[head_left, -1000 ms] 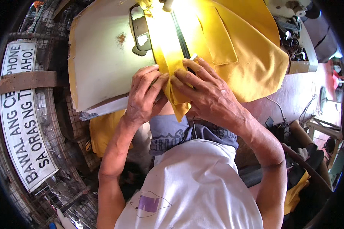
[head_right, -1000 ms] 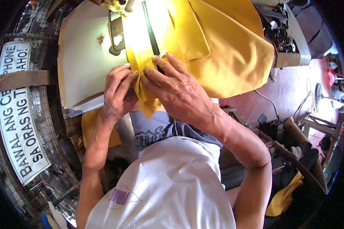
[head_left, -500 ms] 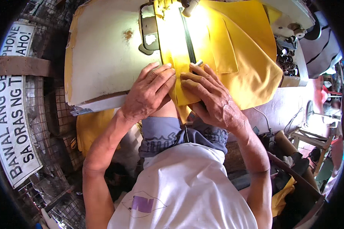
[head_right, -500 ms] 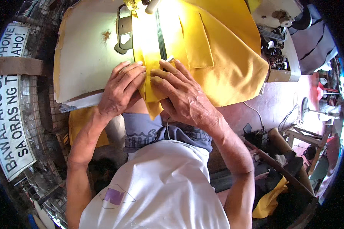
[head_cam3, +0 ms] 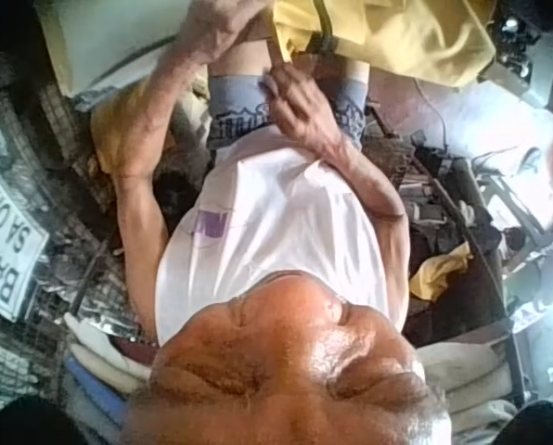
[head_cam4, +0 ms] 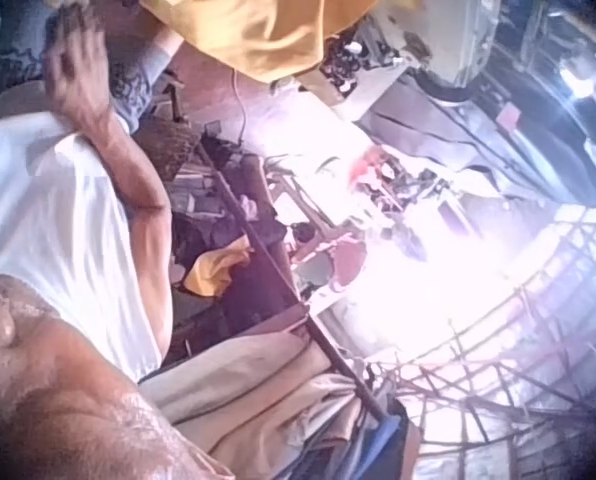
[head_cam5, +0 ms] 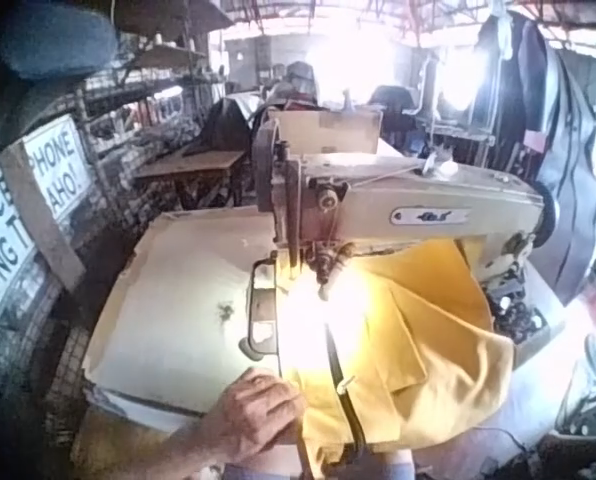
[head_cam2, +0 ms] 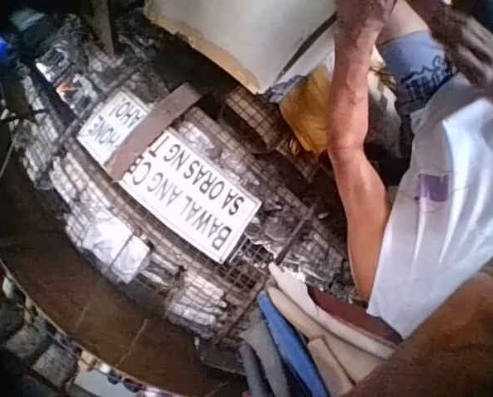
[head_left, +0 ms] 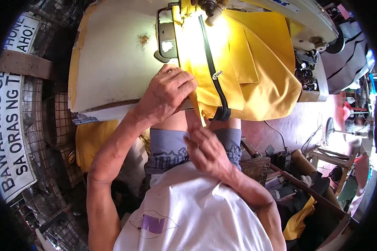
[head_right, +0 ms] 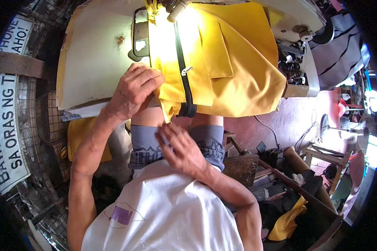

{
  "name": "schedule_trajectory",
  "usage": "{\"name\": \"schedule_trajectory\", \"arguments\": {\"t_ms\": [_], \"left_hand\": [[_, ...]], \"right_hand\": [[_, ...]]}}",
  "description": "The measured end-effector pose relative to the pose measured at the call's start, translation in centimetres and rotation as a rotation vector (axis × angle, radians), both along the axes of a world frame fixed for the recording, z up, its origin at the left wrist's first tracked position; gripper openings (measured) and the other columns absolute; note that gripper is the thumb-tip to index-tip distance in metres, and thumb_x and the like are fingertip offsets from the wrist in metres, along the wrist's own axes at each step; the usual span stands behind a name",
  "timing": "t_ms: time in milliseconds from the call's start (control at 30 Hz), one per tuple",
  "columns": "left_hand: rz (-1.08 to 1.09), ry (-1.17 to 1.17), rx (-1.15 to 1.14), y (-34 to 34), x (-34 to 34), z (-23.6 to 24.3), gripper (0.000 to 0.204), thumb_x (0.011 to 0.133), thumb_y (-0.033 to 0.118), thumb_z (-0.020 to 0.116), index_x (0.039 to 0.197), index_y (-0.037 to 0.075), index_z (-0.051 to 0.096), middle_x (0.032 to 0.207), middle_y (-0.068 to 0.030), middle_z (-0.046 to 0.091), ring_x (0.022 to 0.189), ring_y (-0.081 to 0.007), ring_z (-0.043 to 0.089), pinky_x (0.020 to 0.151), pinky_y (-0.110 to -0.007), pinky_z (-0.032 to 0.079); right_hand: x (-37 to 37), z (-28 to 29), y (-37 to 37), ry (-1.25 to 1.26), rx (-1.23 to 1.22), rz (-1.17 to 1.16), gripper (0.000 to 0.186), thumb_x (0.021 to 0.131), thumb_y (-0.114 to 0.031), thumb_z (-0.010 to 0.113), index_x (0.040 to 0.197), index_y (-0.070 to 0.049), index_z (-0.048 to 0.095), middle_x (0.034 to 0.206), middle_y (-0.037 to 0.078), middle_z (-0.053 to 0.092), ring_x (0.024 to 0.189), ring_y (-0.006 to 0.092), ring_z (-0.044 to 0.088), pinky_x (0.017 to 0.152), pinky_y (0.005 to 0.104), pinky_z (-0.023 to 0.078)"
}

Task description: Sewing a yellow fabric bag using an industrial sewing machine.

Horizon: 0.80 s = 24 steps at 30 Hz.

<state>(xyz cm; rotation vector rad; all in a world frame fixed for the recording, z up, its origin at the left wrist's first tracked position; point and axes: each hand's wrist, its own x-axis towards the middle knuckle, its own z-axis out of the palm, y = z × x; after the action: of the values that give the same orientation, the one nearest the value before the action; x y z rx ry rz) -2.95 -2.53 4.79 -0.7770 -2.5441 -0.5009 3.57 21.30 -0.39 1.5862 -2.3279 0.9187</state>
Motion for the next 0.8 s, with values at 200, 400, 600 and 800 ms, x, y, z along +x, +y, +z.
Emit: {"name": "schedule_trajectory", "arguments": {"t_ms": [200, 400, 600, 800], "left_hand": [[0.064, -0.153, 0.137, -0.5, -0.9, 1.6, 0.027, 0.078, -0.001, 0.072, 0.103, 0.001, 0.062, 0.1, -0.0117, 0.066, 0.096, -0.031, 0.064, 0.087, -0.043, 0.05], [0.137, -0.519, 0.304, -1.0, -2.8, 5.7, 0.028, 0.09, 0.004, 0.065, 0.116, -0.007, 0.064, 0.098, -0.0224, 0.074, 0.09, -0.0287, 0.073, 0.084, -0.036, 0.055], [0.122, -0.679, 0.392, -1.9, -3.8, 5.7, 0.026, 0.095, 0.009, 0.064, 0.118, -0.003, 0.067, 0.104, -0.0133, 0.075, 0.095, -0.0143, 0.069, 0.088, -0.032, 0.053], [0.077, -0.585, 0.466, -2.1, -3.6, 5.8, 0.023, 0.097, 0.016, 0.063, 0.113, -0.001, 0.07, 0.096, -0.0128, 0.075, 0.089, -0.013, 0.066, 0.083, -0.032, 0.052]], "right_hand": [[-4.3, -0.6, -5.1, 0.08, -0.027, -0.549, 0.06, 0.089, -0.027, 0.072, 0.132, 0.008, 0.049, 0.122, 0.032, 0.049, 0.109, 0.0498, 0.049, 0.096, 0.0596, 0.041], [-9.1, 0.3, -5.9, -0.012, -0.106, -0.772, 0.081, 0.084, -0.034, 0.081, 0.141, 0.008, 0.041, 0.126, 0.035, 0.053, 0.115, 0.052, 0.052, 0.101, 0.0563, 0.041], [-10.7, 2.7, -5.7, -0.365, -0.42, -0.576, 0.05, 0.083, -0.019, 0.084, 0.122, 0.004, 0.064, 0.114, 0.018, 0.07, 0.108, 0.0308, 0.067, 0.096, 0.0405, 0.05], [-12.1, 0.1, -5.1, -0.393, -0.52, -0.446, 0.044, 0.084, -0.01, 0.082, 0.123, 0.001, 0.065, 0.116, 0.013, 0.072, 0.107, 0.022, 0.069, 0.096, 0.0343, 0.053]]}}
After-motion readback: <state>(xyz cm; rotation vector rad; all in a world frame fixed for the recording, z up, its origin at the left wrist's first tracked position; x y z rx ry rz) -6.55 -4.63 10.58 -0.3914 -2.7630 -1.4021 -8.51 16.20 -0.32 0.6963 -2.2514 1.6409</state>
